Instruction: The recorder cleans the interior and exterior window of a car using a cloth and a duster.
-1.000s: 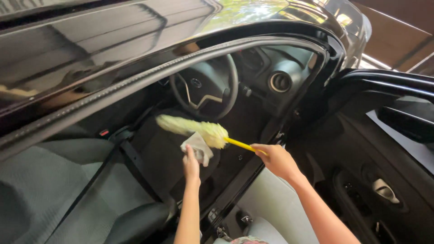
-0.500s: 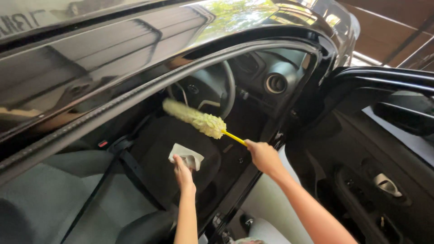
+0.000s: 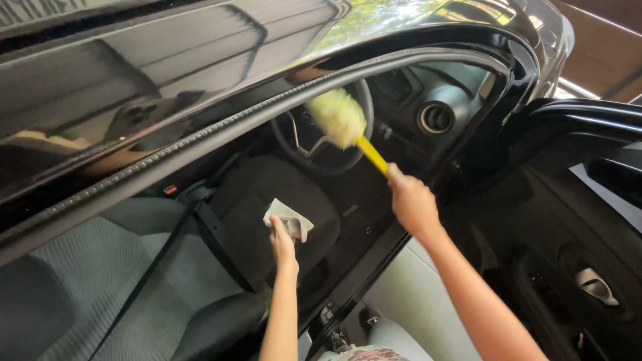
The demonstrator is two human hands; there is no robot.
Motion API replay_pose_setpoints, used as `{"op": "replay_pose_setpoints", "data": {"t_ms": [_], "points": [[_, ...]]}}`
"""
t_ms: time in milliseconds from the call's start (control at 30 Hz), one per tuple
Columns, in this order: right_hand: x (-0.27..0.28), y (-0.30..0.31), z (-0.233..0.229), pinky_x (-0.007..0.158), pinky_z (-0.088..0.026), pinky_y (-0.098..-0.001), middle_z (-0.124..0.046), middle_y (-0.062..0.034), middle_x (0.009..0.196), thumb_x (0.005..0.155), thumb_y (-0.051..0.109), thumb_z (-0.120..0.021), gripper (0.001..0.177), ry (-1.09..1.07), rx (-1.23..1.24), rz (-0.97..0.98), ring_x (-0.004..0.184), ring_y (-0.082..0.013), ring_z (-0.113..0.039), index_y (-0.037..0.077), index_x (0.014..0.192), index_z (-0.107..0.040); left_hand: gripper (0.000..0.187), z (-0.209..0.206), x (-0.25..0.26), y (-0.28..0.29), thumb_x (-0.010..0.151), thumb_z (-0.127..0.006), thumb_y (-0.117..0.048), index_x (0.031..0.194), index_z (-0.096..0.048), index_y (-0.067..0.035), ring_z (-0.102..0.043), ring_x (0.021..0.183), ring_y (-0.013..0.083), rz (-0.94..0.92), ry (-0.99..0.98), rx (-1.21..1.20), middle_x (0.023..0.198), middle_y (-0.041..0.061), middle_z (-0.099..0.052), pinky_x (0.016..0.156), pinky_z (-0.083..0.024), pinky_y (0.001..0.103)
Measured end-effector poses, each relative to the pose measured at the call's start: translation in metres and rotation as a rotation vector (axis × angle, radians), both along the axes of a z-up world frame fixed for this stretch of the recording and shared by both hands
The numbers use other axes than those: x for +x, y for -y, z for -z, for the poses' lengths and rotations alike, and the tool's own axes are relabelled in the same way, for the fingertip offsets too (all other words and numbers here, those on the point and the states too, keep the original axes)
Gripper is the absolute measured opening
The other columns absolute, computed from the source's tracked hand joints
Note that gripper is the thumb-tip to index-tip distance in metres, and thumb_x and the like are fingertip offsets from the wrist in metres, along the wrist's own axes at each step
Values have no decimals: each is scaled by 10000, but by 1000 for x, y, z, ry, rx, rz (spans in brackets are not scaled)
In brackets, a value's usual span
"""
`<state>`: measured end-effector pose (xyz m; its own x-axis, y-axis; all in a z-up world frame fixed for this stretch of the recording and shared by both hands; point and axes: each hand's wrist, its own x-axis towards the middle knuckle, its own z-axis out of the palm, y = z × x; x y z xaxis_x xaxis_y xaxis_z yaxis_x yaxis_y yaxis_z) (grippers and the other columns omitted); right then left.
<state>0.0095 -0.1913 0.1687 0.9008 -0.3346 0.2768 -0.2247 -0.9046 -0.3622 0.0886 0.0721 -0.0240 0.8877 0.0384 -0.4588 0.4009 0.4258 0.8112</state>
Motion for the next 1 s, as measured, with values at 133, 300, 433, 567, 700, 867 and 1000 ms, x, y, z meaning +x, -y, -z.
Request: {"op": "replay_pose_setpoints", "data": {"t_ms": [133,300,433,567,700,867,1000], "points": [[-9,-6,36,619,-548,-534,-716,-166,862,921,86,-574,246,-83,-8,-78,766,-419,-690,140,1152,-639,805,3,-3,-2,990,-411,-617,1581,-323,-78,-527,1367,272,-7,-30,42,1539,149,-478,1105,-461,388],[7,-5,-17,677,-554,-534,-717,-163,858,964,77,-556,157,-13,-57,-89,805,-412,-700,136,1077,-647,805,-1,-9,-6,985,-395,-629,1544,-423,-50,-562,1318,265,-2,-88,118,1502,142,-545,1075,-457,392],[30,-4,-41,631,-535,-553,-703,-198,883,970,84,-567,261,156,-16,-50,751,-452,-675,104,1222,-631,811,29,-8,-3,985,-448,-613,1536,-384,-21,-548,1333,251,-76,-5,-71,1492,154,-524,1098,-457,382],[29,-15,-11,603,-527,-557,-685,-201,844,973,74,-556,311,95,-79,-41,720,-453,-670,92,1280,-599,821,30,-10,-2,983,-432,-638,1516,-433,-14,-564,1314,237,-61,-69,-20,1475,132,-556,1077,-459,357],[6,-14,66,623,-551,-534,-701,-162,836,944,89,-564,232,-178,-109,-151,742,-407,-696,137,1164,-618,807,19,-13,-5,993,-415,-641,1502,-453,-16,-572,1287,218,-42,-34,29,1459,117,-564,1049,-470,335],[-15,20,68,667,-573,-508,-737,-136,869,862,101,-603,282,-264,-103,-167,797,-375,-718,194,1110,-702,792,6,-16,-10,991,-397,-639,1466,-531,-19,-614,1187,225,-56,-68,156,1381,124,-637,968,-494,337],[-32,45,-3,734,-596,-474,-761,-114,981,931,199,-633,355,-355,-50,2,834,-356,-739,299,1258,-728,794,10,-15,1,997,-404,-639,1473,-505,-11,-605,1206,210,-70,-46,137,1399,115,-619,983,-485,322]]}}
